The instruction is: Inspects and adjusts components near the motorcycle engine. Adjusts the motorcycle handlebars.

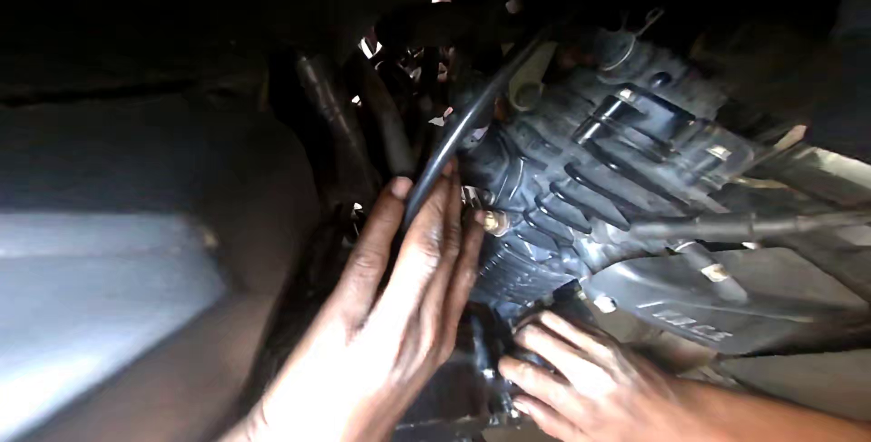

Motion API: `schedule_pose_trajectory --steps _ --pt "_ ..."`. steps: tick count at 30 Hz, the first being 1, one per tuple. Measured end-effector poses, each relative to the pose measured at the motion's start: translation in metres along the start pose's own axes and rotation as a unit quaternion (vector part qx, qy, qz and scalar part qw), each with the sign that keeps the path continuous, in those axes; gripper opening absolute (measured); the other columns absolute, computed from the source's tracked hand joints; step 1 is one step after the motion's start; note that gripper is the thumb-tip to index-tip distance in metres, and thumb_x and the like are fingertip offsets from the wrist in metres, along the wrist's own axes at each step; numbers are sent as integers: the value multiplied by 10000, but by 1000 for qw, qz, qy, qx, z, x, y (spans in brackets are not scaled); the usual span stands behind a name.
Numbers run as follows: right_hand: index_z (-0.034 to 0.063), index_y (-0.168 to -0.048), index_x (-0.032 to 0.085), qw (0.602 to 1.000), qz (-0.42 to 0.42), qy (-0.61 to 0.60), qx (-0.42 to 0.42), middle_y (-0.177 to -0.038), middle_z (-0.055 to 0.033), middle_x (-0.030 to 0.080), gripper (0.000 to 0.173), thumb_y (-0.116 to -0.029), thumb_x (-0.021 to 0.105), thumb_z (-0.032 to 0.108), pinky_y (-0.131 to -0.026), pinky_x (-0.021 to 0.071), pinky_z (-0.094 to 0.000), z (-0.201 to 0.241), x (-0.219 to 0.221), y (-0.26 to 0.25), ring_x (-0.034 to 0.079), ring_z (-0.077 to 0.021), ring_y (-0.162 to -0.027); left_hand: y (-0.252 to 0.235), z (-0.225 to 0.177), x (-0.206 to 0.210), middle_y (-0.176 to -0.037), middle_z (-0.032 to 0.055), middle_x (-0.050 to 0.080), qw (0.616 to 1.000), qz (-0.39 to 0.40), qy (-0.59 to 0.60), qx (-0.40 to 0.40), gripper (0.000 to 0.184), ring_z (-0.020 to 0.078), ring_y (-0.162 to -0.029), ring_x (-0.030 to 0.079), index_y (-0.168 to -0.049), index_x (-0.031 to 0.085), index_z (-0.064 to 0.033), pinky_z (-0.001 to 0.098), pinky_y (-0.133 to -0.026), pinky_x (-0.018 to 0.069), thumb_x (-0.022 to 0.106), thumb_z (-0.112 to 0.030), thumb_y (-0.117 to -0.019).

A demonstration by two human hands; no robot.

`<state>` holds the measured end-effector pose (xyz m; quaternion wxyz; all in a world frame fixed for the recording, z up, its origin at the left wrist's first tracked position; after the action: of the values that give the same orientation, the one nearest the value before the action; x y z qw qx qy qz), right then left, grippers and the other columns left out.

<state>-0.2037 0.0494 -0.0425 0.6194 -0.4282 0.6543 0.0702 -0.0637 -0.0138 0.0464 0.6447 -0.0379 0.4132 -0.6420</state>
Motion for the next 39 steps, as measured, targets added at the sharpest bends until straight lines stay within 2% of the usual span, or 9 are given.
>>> schedule_pose_trajectory --steps 6,9,12,15,23,32,39 --pt "192 -1199 625 1000 -8 6 2 -1013 -93 629 290 -1032 517 403 -808 535 -346 -1 1 1 622 -265 -921 1 0 -2 -1437 330 527 1000 -14 12 3 410 445 -1406 453 -1447 529 36 593 -1136 318 382 -67 -1078" --pt "189 -1206 610 1000 -4 4 3 -1023 -98 623 293 -1030 511 400 -805 536 -349 -1 2 1 620 -270 -926 3 0 -2 -1462 330 504 1000 -6 7 7 427 449 -1419 436 -1465 511 34 596 -1147 307 374 -29 -1065" --pt "192 -1203 630 1000 -3 7 5 -1012 -96 634 288 -1035 509 392 -788 541 -345 0 0 1 628 -266 -919 3 0 -2 -1465 318 511 999 -17 29 -2 421 437 -1422 439 -1428 539 56 590 -1142 314 384 -143 -1091" --pt "192 -1201 630 1000 -3 3 5 -1005 -96 632 287 -1035 504 390 -798 541 -341 0 0 1 629 -262 -924 5 0 1 -1494 317 481 1000 -1 19 -3 455 432 -1451 404 -1342 571 122 584 -1156 312 340 -185 -1100" --pt "187 -1198 633 1000 0 1 7 -1002 -100 633 278 -1034 514 377 -789 541 -346 0 0 1 629 -265 -921 5 1 2 -1513 314 463 1000 3 20 -7 450 422 -1464 392 -1369 560 114 579 -1161 302 331 -170 -1104" --pt "187 -1210 633 1000 6 -1 10 -1020 -102 642 282 -1026 520 368 -817 551 -352 0 -2 0 638 -269 -954 6 1 3 -1549 312 424 1000 -4 28 -14 516 418 -1483 371 -1336 584 120 586 -1165 294 348 -275 -1102" --pt "178 -1207 632 1000 5 -2 7 -1020 -105 641 278 -1025 523 358 -828 550 -354 2 -3 -1 638 -275 -959 6 0 3 -1522 318 454 1000 -2 23 -13 475 424 -1466 391 -1341 581 124 583 -1156 305 347 -211 -1098"
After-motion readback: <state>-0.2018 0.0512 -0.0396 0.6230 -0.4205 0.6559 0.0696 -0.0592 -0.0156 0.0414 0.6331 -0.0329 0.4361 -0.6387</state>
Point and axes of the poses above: each hand's wrist, its own y-axis away from the middle knuckle, its own x-axis out of the palm, z = x × y, the point moved 8 cm from there along -y, towards the middle knuckle
